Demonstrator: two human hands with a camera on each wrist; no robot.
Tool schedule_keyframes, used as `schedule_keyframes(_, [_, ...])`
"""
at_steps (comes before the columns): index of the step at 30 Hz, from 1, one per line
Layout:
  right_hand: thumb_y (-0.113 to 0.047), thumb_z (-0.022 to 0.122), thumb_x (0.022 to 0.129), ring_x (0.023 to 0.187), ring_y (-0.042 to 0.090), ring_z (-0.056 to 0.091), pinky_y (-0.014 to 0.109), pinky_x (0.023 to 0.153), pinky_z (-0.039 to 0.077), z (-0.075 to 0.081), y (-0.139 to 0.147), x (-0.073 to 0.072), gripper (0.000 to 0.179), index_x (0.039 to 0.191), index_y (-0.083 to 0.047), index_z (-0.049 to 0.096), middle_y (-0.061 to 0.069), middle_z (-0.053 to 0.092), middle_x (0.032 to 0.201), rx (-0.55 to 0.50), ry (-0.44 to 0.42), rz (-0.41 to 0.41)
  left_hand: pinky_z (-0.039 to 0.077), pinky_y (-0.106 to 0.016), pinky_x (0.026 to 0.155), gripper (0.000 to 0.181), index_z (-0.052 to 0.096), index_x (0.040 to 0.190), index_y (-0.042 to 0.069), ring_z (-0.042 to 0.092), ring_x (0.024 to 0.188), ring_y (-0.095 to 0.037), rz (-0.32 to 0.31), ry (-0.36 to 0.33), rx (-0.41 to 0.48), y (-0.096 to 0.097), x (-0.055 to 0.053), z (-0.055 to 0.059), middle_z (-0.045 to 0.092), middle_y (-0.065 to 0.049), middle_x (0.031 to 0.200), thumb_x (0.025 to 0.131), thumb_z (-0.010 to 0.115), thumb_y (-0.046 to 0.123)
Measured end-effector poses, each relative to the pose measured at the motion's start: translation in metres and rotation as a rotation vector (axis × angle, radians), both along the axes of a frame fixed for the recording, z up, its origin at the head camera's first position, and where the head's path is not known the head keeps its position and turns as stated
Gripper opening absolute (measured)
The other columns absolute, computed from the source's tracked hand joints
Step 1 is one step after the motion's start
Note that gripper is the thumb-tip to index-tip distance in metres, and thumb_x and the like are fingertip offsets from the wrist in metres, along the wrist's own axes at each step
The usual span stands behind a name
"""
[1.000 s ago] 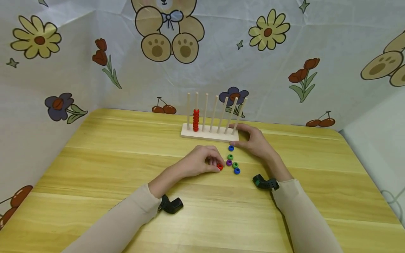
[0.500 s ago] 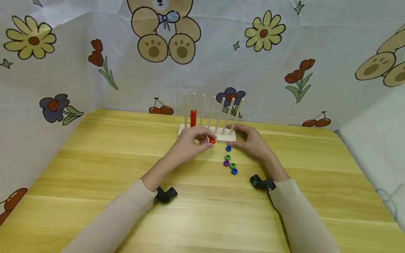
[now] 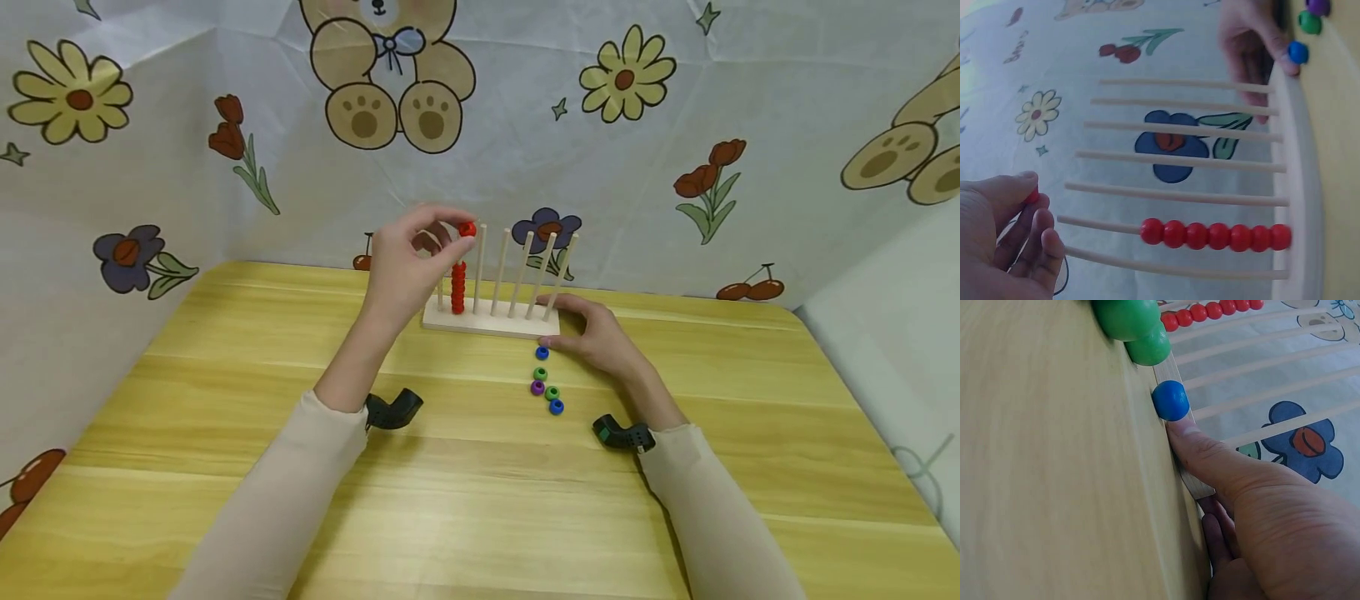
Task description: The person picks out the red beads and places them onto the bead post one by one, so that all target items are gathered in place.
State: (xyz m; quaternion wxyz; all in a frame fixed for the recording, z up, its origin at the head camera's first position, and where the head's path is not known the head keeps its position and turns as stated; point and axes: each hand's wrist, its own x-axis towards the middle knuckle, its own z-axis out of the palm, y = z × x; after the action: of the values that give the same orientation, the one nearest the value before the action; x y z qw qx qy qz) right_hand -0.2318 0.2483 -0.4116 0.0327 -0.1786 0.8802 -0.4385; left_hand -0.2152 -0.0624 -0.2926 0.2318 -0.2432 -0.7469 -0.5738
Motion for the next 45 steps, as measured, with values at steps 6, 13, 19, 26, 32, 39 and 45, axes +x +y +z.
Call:
schedule_keyframes(6, [-0.027, 0.086, 0.091, 0.15, 0.027, 0.043, 0.051, 0.129, 0.024, -0.001, -0.001, 0.001, 0.06, 0.146, -0.02, 0.064, 0.004, 0.06, 0.152, -0.009, -0.007, -0.001, 0.053, -0.028, 0.072, 0.018, 0.082, 0.11, 0.009, 0.059, 0.077, -0.016, 0.113, 0.02, 0.014, 0.001, -0.008, 0.005, 0.076, -0.006, 0.103, 0.093, 0.081, 0.008])
schedule_keyframes(13, [-0.028, 0.086, 0.091, 0.149, 0.027, 0.045, 0.051, 0.128, 0.027, 0.001, -0.001, 0.001, 0.06, 0.146, -0.02, 0.063, 0.004, 0.06, 0.151, 0.004, 0.001, 0.003, 0.052, -0.026, 0.068, 0.018, 0.082, 0.11, 0.008, 0.059, 0.074, -0.018, 0.129, -0.016, 0.028, 0.003, -0.012, 0.0, 0.075, -0.008, 0.102, 0.092, 0.082, 0.007])
schedule_keyframes(19, [-0.029, 0.086, 0.091, 0.15, 0.028, 0.044, 0.051, 0.128, 0.026, 0.002, -0.003, 0.001, 0.062, 0.147, -0.019, 0.062, 0.005, 0.059, 0.152, 0.012, -0.013, 0.005, 0.049, -0.024, 0.067, 0.018, 0.082, 0.11, 0.008, 0.059, 0.074, -0.019, 0.144, -0.044, 0.003, 0.001, -0.012, -0.003, 0.075, -0.007, 0.101, 0.092, 0.082, 0.007])
schedule_keyframes(26, [-0.03, 0.085, 0.091, 0.15, 0.027, 0.043, 0.05, 0.128, 0.027, 0.003, -0.005, 0.001, 0.062, 0.148, -0.02, 0.062, 0.005, 0.058, 0.153, 0.02, -0.01, 0.009, 0.048, -0.022, 0.066, 0.023, 0.08, 0.115, 0.01, 0.058, 0.072, -0.018, 0.165, -0.089, -0.027, -0.003, -0.011, -0.004, 0.076, -0.006, 0.107, 0.092, 0.083, 0.013])
schedule_keyframes(32, [-0.029, 0.085, 0.091, 0.15, 0.027, 0.044, 0.05, 0.128, 0.027, 0.004, -0.005, 0.001, 0.062, 0.147, -0.021, 0.062, 0.004, 0.058, 0.153, 0.02, -0.012, 0.005, 0.05, -0.024, 0.067, 0.02, 0.08, 0.112, 0.009, 0.06, 0.074, -0.019, 0.161, -0.083, -0.028, -0.005, -0.011, -0.006, 0.076, -0.008, 0.108, 0.093, 0.082, 0.016])
schedule_keyframes(39, [-0.029, 0.086, 0.09, 0.149, 0.025, 0.044, 0.049, 0.128, 0.026, 0.003, -0.002, 0.002, 0.06, 0.146, -0.022, 0.063, 0.002, 0.059, 0.152, 0.01, -0.009, -0.006, 0.05, -0.027, 0.067, 0.021, 0.08, 0.111, 0.008, 0.061, 0.075, -0.018, 0.154, -0.07, -0.038, -0.006, -0.012, -0.011, 0.074, -0.006, 0.106, 0.093, 0.082, 0.019])
schedule_keyframes(45, [-0.028, 0.087, 0.09, 0.149, 0.025, 0.044, 0.05, 0.128, 0.025, 0.001, -0.001, 0.002, 0.061, 0.145, -0.02, 0.064, 0.003, 0.06, 0.151, -0.013, -0.002, -0.006, 0.053, -0.033, 0.074, 0.038, 0.076, 0.125, 0.012, 0.061, 0.084, -0.021, 0.183, -0.068, -0.05, -0.011, -0.013, -0.022, 0.073, -0.01, 0.111, 0.092, 0.085, 0.029])
